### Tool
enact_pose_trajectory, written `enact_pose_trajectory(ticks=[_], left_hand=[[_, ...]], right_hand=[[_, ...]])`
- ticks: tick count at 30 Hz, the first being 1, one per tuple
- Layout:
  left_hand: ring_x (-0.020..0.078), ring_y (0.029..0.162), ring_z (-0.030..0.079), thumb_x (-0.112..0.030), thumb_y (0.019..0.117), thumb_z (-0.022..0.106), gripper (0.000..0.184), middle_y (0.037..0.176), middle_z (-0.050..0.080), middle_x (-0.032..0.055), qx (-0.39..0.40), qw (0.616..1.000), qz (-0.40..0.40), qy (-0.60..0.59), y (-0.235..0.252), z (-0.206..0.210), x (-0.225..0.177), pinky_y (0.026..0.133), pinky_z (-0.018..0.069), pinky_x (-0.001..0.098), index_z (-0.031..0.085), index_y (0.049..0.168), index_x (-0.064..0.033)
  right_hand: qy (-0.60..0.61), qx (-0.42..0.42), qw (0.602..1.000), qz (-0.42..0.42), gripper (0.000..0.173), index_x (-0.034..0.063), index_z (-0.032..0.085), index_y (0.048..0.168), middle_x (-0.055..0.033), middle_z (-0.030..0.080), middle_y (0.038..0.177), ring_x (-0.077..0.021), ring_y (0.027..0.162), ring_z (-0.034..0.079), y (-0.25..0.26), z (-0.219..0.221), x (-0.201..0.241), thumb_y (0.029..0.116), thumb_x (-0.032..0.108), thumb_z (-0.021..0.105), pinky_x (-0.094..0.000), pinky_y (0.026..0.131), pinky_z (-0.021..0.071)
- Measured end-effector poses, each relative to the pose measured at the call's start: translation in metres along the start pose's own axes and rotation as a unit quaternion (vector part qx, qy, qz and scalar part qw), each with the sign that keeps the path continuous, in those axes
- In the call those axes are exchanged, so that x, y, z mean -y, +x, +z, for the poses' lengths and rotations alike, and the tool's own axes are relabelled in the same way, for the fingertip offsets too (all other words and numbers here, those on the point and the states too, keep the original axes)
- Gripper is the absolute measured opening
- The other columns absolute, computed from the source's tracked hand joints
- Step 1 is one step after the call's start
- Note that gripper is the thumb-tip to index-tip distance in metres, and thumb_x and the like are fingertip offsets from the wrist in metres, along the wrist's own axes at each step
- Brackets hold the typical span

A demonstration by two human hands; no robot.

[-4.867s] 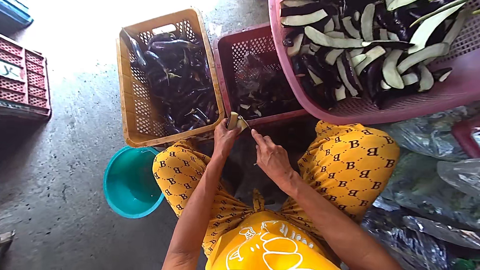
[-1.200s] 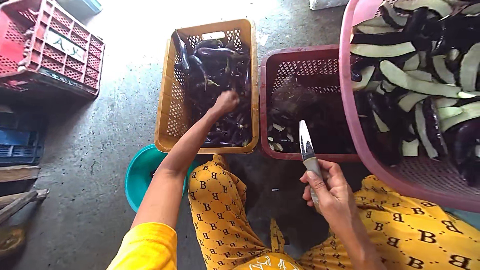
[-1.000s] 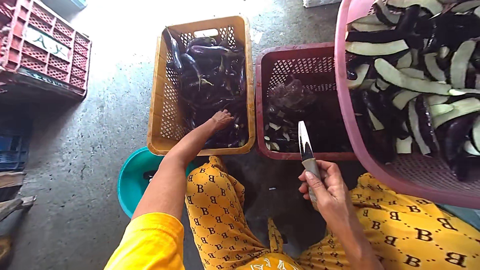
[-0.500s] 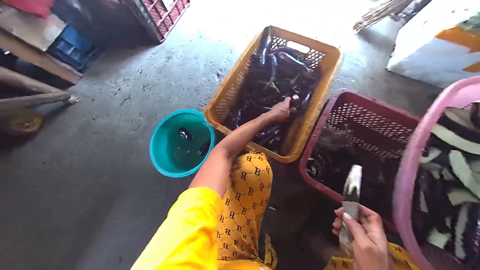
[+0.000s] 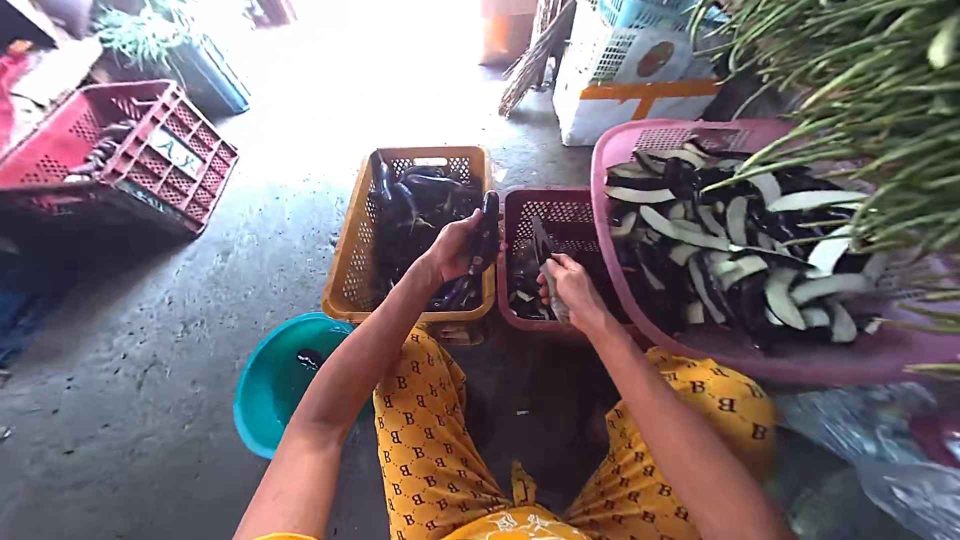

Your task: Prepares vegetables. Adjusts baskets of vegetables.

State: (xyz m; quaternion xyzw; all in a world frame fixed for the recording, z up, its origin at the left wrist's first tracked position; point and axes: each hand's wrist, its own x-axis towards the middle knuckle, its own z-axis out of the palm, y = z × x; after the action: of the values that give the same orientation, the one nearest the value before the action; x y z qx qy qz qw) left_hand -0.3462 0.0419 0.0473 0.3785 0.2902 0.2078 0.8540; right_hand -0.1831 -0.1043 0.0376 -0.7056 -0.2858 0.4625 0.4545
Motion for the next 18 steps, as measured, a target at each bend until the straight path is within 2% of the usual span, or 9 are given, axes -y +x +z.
enact_pose_trajectory(ticks=[2, 5, 7, 10, 12, 15, 16, 18], left_hand=[[0.0177, 0.082, 0.069, -0.04, 0.1128, 0.022, 0.047, 0.099, 0.069, 0.0071, -0.04, 0.999, -0.001, 0.023, -0.009, 0.015, 0.01, 0.07, 0.0594, 0.0324, 0.053, 0.133, -0.0106], [0.0158, 0.088, 0.068, -0.032, 0.1135, 0.026, 0.039, 0.111, 0.068, 0.0078, -0.057, 0.997, 0.035, 0.044, -0.009, 0.022, 0.029, 0.073, 0.0581, 0.0311, 0.044, 0.141, -0.01], [0.0158, 0.091, 0.069, -0.028, 0.1133, 0.03, 0.036, 0.115, 0.068, 0.0084, -0.073, 0.996, 0.051, 0.026, -0.01, 0.026, 0.046, 0.075, 0.0582, 0.0317, 0.042, 0.142, -0.0104], [0.0122, 0.092, 0.068, -0.036, 0.1119, 0.037, 0.033, 0.119, 0.067, 0.0034, -0.079, 0.996, 0.041, 0.028, -0.026, 0.032, 0.072, 0.076, 0.0575, 0.0285, 0.047, 0.14, -0.0212], [0.0124, 0.09, 0.069, -0.037, 0.1111, 0.039, 0.034, 0.119, 0.067, 0.0023, -0.076, 0.996, 0.024, 0.041, -0.03, 0.032, 0.089, 0.074, 0.0584, 0.0284, 0.047, 0.141, -0.0251], [0.0114, 0.08, 0.065, -0.032, 0.111, 0.043, 0.037, 0.111, 0.066, 0.0054, -0.094, 0.979, 0.025, 0.177, -0.028, 0.034, 0.109, 0.066, 0.0556, 0.0272, 0.048, 0.145, -0.0198], [0.0112, 0.081, 0.063, -0.031, 0.1101, 0.046, 0.039, 0.112, 0.066, 0.0057, -0.09, 0.964, 0.038, 0.247, -0.029, 0.032, 0.116, 0.069, 0.0545, 0.0286, 0.048, 0.147, -0.0193], [0.0197, 0.104, 0.065, -0.029, 0.1088, 0.05, 0.044, 0.132, 0.063, 0.0113, -0.066, 0.931, 0.068, 0.353, -0.029, 0.027, 0.123, 0.088, 0.0544, 0.0413, 0.047, 0.151, -0.0163]], right_hand=[[-0.016, 0.005, 1.0, 0.004, 0.038, 0.0027, 0.046, 0.145, -0.0117, 0.061, 0.097, -0.0153, 0.071, 0.059, -0.005, -0.001, -0.008, 0.1129, 0.021, 0.038, -0.0322, 0.067, 0.0524], [-0.026, -0.006, 1.0, -0.005, 0.039, 0.0032, 0.043, 0.148, -0.0155, 0.063, 0.105, -0.019, 0.076, 0.062, -0.019, -0.005, -0.01, 0.1118, 0.017, 0.041, -0.0353, 0.071, 0.0539], [-0.016, -0.018, 1.0, -0.006, 0.04, 0.0022, 0.041, 0.149, -0.0183, 0.063, 0.109, -0.0214, 0.079, 0.063, -0.032, -0.007, -0.018, 0.1112, 0.014, 0.042, -0.0369, 0.073, 0.0551], [-0.004, -0.037, 0.999, -0.002, 0.038, 0.003, 0.042, 0.148, -0.0184, 0.062, 0.109, -0.021, 0.075, 0.067, -0.047, -0.01, -0.036, 0.1116, 0.014, 0.042, -0.0357, 0.07, 0.0589], [-0.017, -0.05, 0.998, -0.016, 0.037, 0.0033, 0.044, 0.147, -0.0191, 0.063, 0.11, -0.0226, 0.077, 0.067, -0.052, -0.012, -0.045, 0.1116, 0.013, 0.041, -0.0374, 0.072, 0.0577], [-0.068, -0.058, 0.995, -0.035, 0.036, 0.0026, 0.048, 0.145, -0.023, 0.066, 0.109, -0.0314, 0.087, 0.066, -0.049, -0.018, -0.054, 0.1115, 0.015, 0.041, -0.0475, 0.08, 0.0541], [-0.079, -0.055, 0.995, -0.029, 0.037, 0.0023, 0.048, 0.144, -0.0232, 0.065, 0.105, -0.0325, 0.085, 0.064, -0.047, -0.019, -0.058, 0.112, 0.02, 0.041, -0.0492, 0.078, 0.0527], [-0.086, -0.049, 0.995, -0.01, 0.047, 0.0012, 0.049, 0.14, -0.0242, 0.064, 0.102, -0.0339, 0.081, 0.062, -0.041, -0.018, -0.069, 0.11, 0.037, 0.047, -0.052, 0.076, 0.0522]])
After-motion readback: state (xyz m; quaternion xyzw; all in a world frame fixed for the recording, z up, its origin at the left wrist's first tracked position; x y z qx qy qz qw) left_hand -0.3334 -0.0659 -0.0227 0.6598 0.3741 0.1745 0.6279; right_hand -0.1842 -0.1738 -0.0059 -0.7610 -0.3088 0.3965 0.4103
